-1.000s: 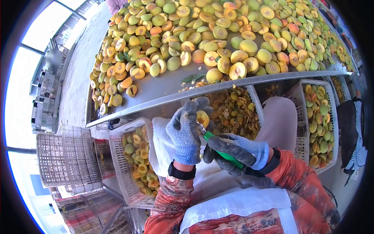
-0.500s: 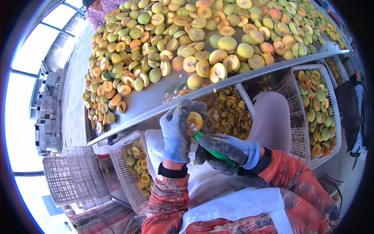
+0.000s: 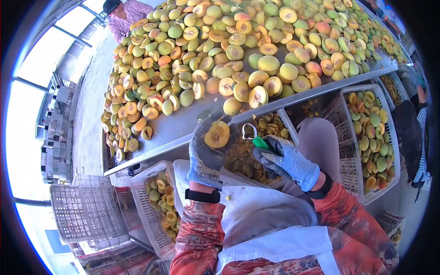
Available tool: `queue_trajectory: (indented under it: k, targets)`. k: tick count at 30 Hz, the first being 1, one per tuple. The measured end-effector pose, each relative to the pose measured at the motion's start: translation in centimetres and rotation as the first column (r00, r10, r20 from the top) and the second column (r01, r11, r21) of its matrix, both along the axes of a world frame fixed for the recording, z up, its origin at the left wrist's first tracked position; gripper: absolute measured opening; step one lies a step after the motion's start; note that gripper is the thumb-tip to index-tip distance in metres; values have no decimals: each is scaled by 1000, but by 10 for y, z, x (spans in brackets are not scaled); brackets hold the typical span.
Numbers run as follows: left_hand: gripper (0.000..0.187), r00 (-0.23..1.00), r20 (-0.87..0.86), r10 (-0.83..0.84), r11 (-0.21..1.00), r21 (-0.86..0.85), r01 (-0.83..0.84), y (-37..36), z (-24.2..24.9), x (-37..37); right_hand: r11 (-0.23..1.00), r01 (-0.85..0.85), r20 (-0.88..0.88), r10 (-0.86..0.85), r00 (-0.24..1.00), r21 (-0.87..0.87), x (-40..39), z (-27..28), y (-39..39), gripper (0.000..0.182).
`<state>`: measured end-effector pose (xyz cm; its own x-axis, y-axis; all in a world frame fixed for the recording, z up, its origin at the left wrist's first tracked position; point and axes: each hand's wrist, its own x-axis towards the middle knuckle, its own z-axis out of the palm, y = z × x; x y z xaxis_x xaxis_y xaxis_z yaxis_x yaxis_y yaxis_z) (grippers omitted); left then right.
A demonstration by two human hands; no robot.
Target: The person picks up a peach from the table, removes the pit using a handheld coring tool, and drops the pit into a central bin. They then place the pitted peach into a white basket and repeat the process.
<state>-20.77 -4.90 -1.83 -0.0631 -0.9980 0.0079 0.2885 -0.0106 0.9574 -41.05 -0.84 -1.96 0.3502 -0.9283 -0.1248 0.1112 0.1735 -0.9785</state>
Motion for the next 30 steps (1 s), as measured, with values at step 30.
queue_trajectory:
  k: [30]
  targets:
    - [33,960,-195,199,976,-44,-211,26,26,-1,548,-536,-764,-511,394,-642,63,30,13,49]
